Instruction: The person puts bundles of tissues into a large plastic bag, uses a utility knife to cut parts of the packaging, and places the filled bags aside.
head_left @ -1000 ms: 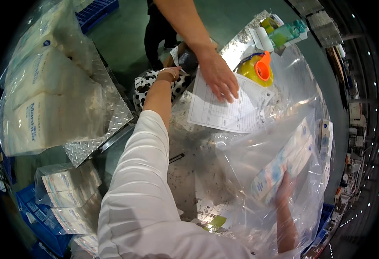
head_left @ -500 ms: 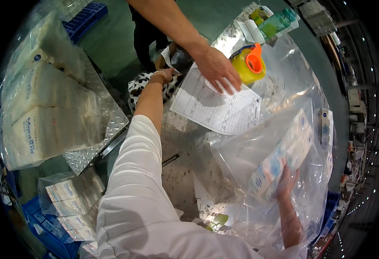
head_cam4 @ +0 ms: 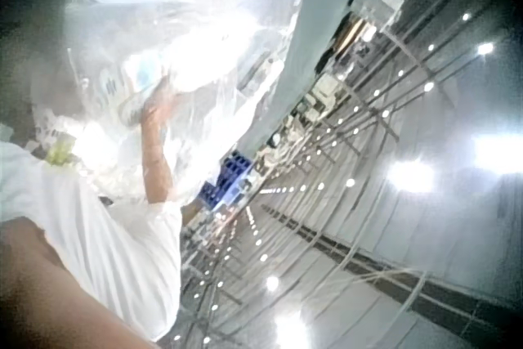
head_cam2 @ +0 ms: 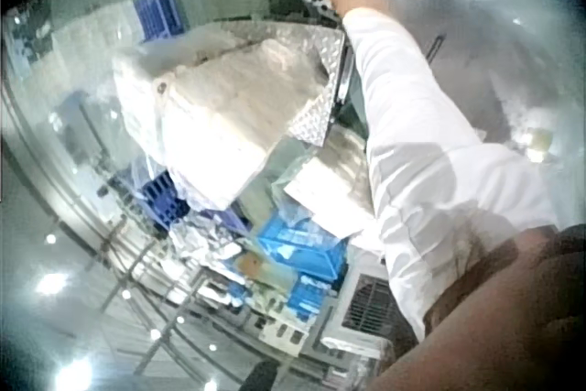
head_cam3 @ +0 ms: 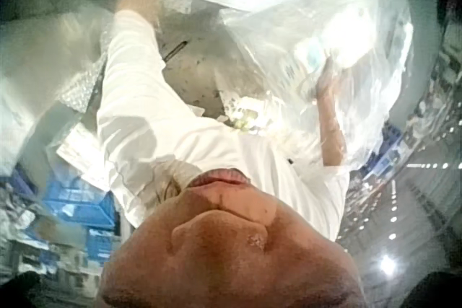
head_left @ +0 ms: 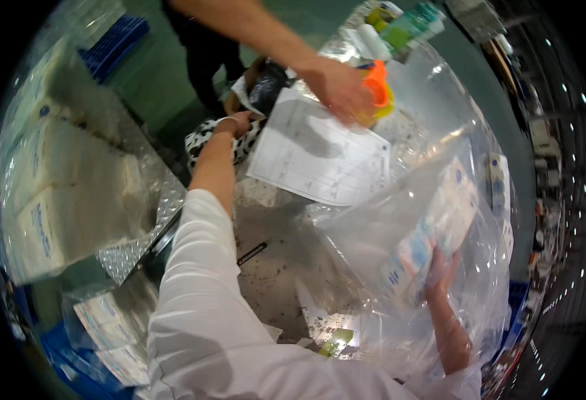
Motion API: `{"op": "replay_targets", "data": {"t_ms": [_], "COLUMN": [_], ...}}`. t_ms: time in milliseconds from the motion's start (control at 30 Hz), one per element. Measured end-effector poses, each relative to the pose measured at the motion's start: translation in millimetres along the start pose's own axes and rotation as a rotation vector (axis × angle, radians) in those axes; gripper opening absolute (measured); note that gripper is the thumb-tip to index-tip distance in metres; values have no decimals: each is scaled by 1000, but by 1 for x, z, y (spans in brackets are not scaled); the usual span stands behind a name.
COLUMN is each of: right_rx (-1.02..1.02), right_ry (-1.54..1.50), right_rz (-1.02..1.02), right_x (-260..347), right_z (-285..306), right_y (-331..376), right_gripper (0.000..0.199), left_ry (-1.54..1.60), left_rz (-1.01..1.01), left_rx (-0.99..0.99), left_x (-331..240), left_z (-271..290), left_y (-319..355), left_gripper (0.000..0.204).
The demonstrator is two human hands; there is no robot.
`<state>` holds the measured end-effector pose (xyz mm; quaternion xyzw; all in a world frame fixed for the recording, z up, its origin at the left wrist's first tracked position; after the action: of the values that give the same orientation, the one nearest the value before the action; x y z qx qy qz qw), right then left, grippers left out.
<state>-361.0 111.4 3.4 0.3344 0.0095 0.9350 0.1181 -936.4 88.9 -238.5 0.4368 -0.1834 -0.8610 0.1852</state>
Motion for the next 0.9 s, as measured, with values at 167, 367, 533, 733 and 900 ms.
{"op": "replay_targets", "data": {"t_ms": [167,367,533,733,900], "right_rx": [82,3,44,47,103], "right_ry": [-53,29,-39,-65,-169], "right_rz": [-35,4,18,30,-43], "right_x": [49,48,52,43,59], "right_z": [-8,-2,3,0,0], "right_y": [18,20,25,19,30], "right_gripper": [64,63,69,67,67], "left_ry": [-130,-120,187,-275,-299], "left_rz": [-22,-17,110,-30,-10], "left_rx": [-31,-122,-168,-50,11], "left_x": [14,-28,-16,-11,-18], "left_z": [26,63,73,53,27], "left_y": [-10,17,62,59,36], "left_gripper": [53,46,41,40,55]}}
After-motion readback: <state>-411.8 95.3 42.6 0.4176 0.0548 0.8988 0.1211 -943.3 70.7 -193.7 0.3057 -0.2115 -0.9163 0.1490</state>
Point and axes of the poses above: each hand's wrist, its own y-axis away from the middle knuckle, its own z-axis out of the back of the hand, x = y × z, the point moved 4 cm from there along -y, towards the middle knuckle, and after that the axes turned 14 degrees about -z, right-handed, at the moved point
